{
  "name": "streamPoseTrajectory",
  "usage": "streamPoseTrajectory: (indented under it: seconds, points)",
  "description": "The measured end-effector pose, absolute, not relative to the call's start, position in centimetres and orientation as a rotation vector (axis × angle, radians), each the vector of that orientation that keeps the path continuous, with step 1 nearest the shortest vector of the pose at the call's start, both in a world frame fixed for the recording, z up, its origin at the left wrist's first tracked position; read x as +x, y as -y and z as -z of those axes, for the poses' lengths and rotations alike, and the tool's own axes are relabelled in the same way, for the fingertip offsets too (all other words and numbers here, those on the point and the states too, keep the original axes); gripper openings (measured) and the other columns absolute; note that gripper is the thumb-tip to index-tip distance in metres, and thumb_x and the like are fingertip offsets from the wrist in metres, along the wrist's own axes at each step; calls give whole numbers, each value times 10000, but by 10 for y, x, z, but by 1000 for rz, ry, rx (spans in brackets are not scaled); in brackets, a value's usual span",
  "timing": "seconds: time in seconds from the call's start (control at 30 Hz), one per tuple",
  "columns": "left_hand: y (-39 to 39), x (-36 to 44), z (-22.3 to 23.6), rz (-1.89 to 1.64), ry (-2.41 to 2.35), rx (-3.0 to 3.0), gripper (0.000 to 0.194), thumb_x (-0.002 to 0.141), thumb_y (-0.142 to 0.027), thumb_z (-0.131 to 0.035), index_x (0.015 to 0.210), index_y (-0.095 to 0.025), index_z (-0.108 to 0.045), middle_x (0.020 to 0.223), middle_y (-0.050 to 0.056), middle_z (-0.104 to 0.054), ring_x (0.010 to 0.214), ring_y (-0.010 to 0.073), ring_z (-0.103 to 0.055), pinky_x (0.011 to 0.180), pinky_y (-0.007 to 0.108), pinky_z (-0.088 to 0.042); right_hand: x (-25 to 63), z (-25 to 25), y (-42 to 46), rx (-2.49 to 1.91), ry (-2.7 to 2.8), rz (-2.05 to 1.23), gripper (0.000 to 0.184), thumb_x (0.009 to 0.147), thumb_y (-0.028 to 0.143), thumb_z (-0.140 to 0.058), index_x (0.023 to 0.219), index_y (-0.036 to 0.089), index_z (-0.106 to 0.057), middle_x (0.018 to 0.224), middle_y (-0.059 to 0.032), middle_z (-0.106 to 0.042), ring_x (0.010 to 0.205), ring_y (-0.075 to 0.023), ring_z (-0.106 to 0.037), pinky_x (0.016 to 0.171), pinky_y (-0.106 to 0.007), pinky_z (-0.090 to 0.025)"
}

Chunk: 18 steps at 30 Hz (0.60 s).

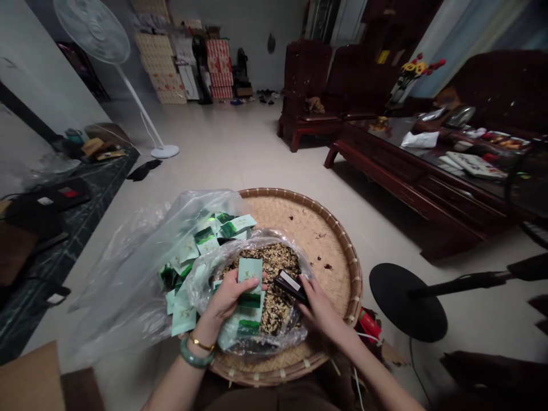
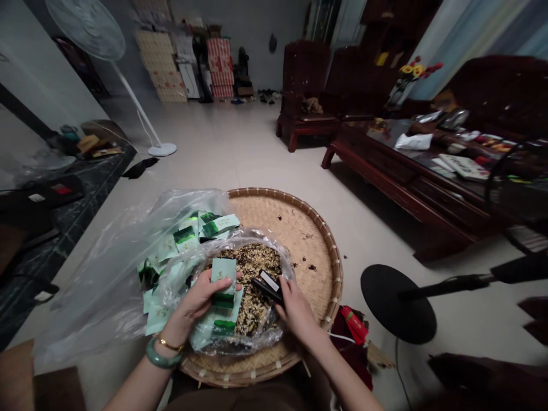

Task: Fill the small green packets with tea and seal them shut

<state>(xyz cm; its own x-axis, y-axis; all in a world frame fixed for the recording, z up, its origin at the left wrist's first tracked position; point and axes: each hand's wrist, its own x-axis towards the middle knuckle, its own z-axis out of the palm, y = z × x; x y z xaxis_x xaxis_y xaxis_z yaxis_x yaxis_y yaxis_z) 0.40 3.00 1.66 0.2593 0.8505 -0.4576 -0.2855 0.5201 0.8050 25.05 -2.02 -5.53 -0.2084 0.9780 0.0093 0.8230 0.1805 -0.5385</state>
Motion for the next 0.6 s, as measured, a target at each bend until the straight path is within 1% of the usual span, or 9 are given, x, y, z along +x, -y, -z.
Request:
streamPoseTrajectory:
  seconds: [0.07,0.1,0.17,0.23,0.3,0.4,0.5,0.6]
  points:
    - [-30,5,-17,-847,-1035,671,488,531,-310,-869,910,-88,-654,962,154,-736,723,254,-718,609,316,-584,257,49,13,-1668,1948,-815,587,848,381,-545,1374,147,-430,1287,-176,-545,1138,-297,-555,963,-456,-466]
    - [-29,5,-16,-848,-1034,677,489,533,-312,-868,909,-86,-654,957,154,-736,723,252,-718,614,316,-582,259,44,10,-1650,1860,-904,565,868,448,-509,1354,164,-463,1297,-158,-556,1161,-291,-548,990,-460,-443]
    - [-29,7,-16,-849,-1034,683,498,531,-323,-867,911,-84,-653,947,154,-737,712,244,-716,621,313,-576,261,33,4,-1602,1724,-1061,536,907,524,-405,1305,187,-528,1247,-128,-613,1126,-275,-583,989,-462,-441]
    - [-28,9,-16,-837,-1032,690,505,530,-333,-866,917,-86,-655,944,153,-737,704,236,-714,630,309,-567,259,20,0,-1540,1679,-1141,535,916,546,-371,1268,194,-567,1193,-112,-654,1066,-264,-620,960,-448,-464]
    - [-28,11,-15,-818,-1024,716,498,538,-337,-861,922,-87,-663,929,146,-739,707,229,-712,642,302,-557,255,6,-4,-1497,1723,-1114,527,898,548,-426,1260,196,-576,1201,-108,-653,1072,-270,-618,952,-437,-465]
    - [-27,14,-15,-779,-1006,791,458,560,-344,-843,906,-87,-686,844,115,-743,707,216,-703,655,289,-539,249,-15,-8,-1478,1866,-998,512,871,531,-503,1248,194,-586,1210,-117,-647,1084,-288,-611,934,-431,-464]
    - [-26,16,-14,-736,-1003,894,382,569,-349,-828,826,-96,-701,734,67,-732,651,182,-674,631,264,-511,244,-30,-13,-1482,2021,-898,506,855,526,-541,1231,192,-598,1160,-128,-670,1028,-295,-633,876,-423,-483]
    - [-26,19,-14,-682,-1011,1001,326,585,-351,-809,762,-99,-704,673,43,-716,605,156,-636,610,249,-480,239,-40,-17,-1499,2159,-817,495,853,531,-548,1209,193,-612,1114,-132,-688,987,-298,-647,828,-412,-493]
